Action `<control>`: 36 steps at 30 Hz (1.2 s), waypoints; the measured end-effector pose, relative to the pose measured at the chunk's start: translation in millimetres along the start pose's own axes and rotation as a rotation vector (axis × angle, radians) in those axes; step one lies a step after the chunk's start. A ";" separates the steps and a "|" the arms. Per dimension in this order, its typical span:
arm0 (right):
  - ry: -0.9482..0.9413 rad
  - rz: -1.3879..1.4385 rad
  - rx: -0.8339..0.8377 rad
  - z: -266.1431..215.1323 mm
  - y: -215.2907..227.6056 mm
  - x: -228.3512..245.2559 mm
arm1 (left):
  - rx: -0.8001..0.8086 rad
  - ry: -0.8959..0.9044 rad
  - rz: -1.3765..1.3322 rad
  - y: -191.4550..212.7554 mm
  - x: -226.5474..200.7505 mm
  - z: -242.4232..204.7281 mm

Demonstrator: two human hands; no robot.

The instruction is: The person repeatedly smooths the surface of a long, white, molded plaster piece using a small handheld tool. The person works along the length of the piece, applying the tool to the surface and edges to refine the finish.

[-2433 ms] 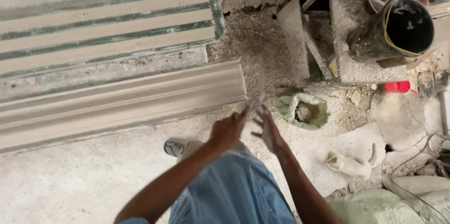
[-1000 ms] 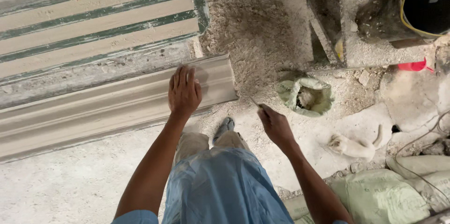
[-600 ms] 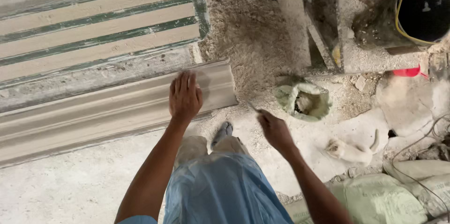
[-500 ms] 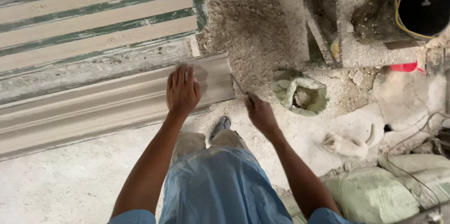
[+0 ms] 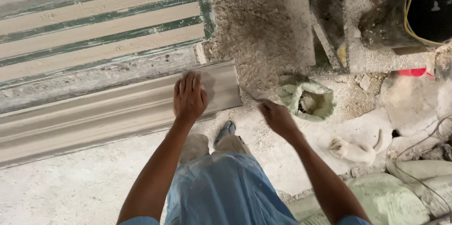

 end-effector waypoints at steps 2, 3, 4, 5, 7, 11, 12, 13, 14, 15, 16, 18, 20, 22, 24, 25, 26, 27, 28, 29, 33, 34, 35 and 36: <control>0.147 -0.056 -0.151 -6.2 8.3 1.8 | -0.016 -0.022 0.010 -2.0 -10.3 -7.1; 0.238 -0.081 -0.230 1.7 7.8 7.1 | -0.021 -0.019 0.004 -1.5 -9.5 -5.2; 0.132 -0.090 -0.160 6.7 4.2 -1.8 | -0.027 -0.016 -0.002 -0.9 -8.4 -3.5; 0.017 -0.097 -0.083 10.1 -1.3 -10.4 | -0.022 -0.012 -0.011 -0.1 -6.8 -4.1; -0.022 -0.076 -0.031 17.1 -7.1 -12.3 | -0.028 -0.010 -0.027 0.6 -2.8 -3.0; 0.047 -0.067 -0.076 26.2 5.8 -3.7 | -0.029 -0.017 -0.004 -7.5 -6.7 -7.2; 0.018 -0.091 -0.073 26.1 12.4 -4.3 | -0.020 -0.009 -0.003 -10.3 -8.6 -8.1; 0.070 -0.122 -0.080 29.8 13.9 2.9 | -0.010 -0.006 0.003 -10.7 -6.7 -7.1; 0.121 -0.153 -0.087 31.3 15.2 9.4 | 0.001 -0.003 0.009 -10.8 -4.6 -6.2; 0.173 -0.186 -0.090 34.0 14.8 14.6 | 0.026 0.008 0.015 -11.9 -0.5 -6.1; 0.140 -0.175 -0.078 39.8 6.9 15.1 | 0.051 0.019 0.022 -12.7 4.8 -6.2; 0.056 -0.168 -0.057 40.9 0.0 6.3 | 0.067 0.024 0.009 -15.1 4.1 -5.6; 0.177 -0.076 -0.192 34.9 3.8 1.1 | 0.049 0.009 -0.020 -18.0 -4.9 -6.9; 0.130 0.193 -0.275 38.5 2.3 -8.7 | 0.065 0.003 0.009 -18.1 2.1 0.1; -0.115 0.606 -0.266 25.5 -9.9 -31.1 | 0.075 0.020 0.001 -17.0 1.4 -9.5; -0.113 0.744 -0.260 19.8 -15.9 -30.5 | 0.066 0.027 -0.013 -14.6 2.3 -11.8; -0.111 0.882 -0.254 12.6 -24.4 -28.2 | 0.057 0.033 -0.028 -11.6 2.2 -14.6; -0.100 1.018 -0.261 6.4 -28.5 -27.3 | 0.039 0.027 -0.025 -10.7 -0.2 -11.5; 0.140 0.584 -0.318 -2.0 -26.6 -10.6 | 0.020 0.021 -0.023 -9.4 -3.4 -8.9; 0.370 0.140 -0.354 -8.3 -32.3 9.3 | -0.004 0.016 -0.019 -5.8 -4.4 -4.0; -0.177 0.375 -0.212 -8.7 -56.1 -43.7 | -0.007 0.020 -0.031 -0.4 -5.6 -4.7; -0.103 0.281 -0.160 -10.7 -61.4 -45.4 | -0.008 0.024 -0.035 1.9 -5.0 -7.9; -0.022 0.182 -0.114 -9.6 -62.0 -48.0 | -0.018 0.025 -0.041 2.0 -4.9 -7.5; 0.058 0.084 -0.068 -9.6 -64.3 -48.1 | -0.033 0.018 -0.038 2.8 -5.6 -7.1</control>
Point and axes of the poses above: each hand's wrist, its own z-axis towards the middle knuckle, its own y-axis out of the back of the hand, x = y × z, the point moved 6 cm from there along z, towards the middle knuckle, and after that the axes turned 4 degrees about z, right-handed, at the moved point
